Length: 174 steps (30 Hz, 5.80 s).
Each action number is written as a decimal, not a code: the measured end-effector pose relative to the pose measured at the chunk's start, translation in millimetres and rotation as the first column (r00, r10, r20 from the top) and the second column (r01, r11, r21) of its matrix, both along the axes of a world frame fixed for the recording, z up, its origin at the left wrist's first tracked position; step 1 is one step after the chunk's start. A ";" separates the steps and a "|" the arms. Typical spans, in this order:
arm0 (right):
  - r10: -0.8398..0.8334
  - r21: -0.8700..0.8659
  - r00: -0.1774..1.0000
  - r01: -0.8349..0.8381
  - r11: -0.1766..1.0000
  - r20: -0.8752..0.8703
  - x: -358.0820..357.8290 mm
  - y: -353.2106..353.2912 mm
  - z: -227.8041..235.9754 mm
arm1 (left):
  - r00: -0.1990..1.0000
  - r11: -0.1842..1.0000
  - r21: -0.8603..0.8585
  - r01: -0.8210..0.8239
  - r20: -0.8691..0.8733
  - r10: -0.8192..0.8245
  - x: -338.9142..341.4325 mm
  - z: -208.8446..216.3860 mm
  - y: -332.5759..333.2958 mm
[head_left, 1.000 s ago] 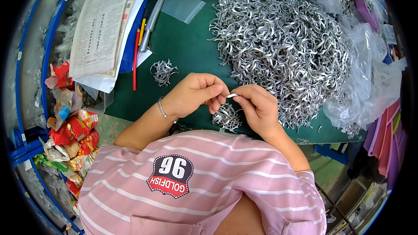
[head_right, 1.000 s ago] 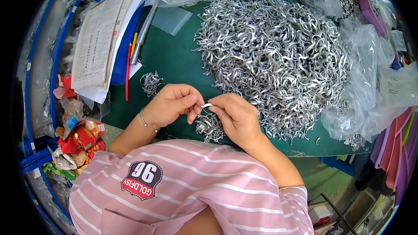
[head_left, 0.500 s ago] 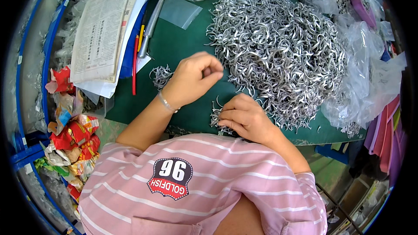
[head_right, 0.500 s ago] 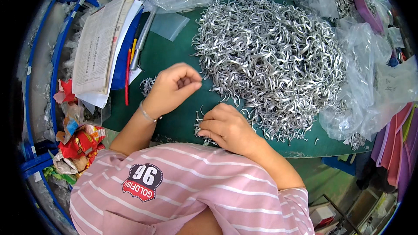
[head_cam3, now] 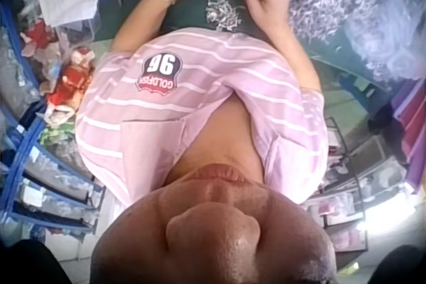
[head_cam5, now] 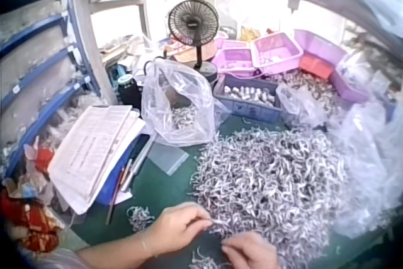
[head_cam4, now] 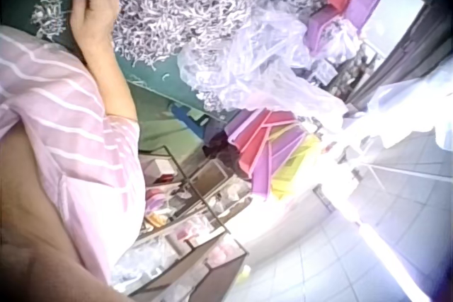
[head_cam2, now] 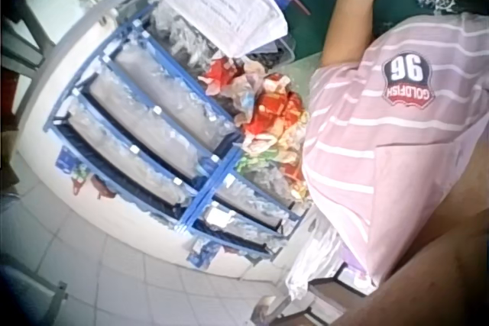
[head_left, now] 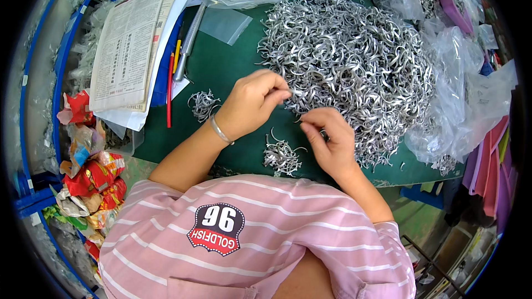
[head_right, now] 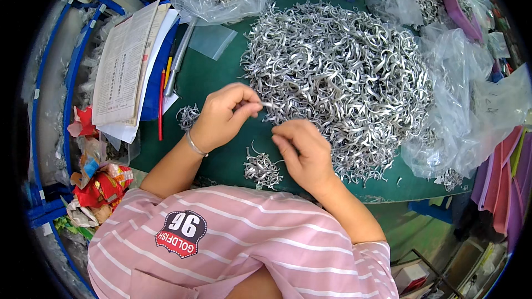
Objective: The person picks up small silver crescent-shaped metal rings from a large pile on a table and hooks them together by hand.
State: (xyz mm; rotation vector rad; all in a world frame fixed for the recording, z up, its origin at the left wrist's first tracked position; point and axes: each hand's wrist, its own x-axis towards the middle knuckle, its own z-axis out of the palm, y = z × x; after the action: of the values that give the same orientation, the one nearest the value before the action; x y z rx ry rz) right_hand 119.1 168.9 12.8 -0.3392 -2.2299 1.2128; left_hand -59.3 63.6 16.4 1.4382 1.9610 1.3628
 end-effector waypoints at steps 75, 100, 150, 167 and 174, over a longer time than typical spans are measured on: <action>-0.009 0.303 0.990 0.051 0.952 -0.138 -33.5 34.2 23.4 | 0.870 0.995 0.087 -0.046 0.493 -0.003 28.4 0.1 1.4; 0.096 0.092 0.986 -0.084 0.992 -0.136 -13.7 9.1 17.1 | 0.994 0.982 0.163 -0.096 0.058 0.088 19.8 21.3 -35.3; 0.019 -0.446 0.969 -0.130 0.886 -0.246 -2.7 -1.1 2.2 | 0.759 0.986 0.165 -0.020 0.644 -0.092 38.9 5.5 -24.4; -0.167 -0.341 0.983 0.134 0.931 -0.070 16.3 6.2 -9.0 | 0.930 0.939 -0.196 -0.282 -0.295 0.218 -41.3 3.6 -78.1; -0.076 -0.192 0.995 0.062 0.979 -0.067 12.7 5.7 -3.7 | 0.996 0.994 -0.069 0.080 0.044 -0.077 14.4 -24.6 -11.7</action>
State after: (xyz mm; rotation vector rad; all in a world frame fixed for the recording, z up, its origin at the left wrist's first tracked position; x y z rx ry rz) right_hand 131.8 174.6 9.1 -0.4361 -2.0278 1.3816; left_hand -44.9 51.9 -8.2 1.4278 1.8870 1.2657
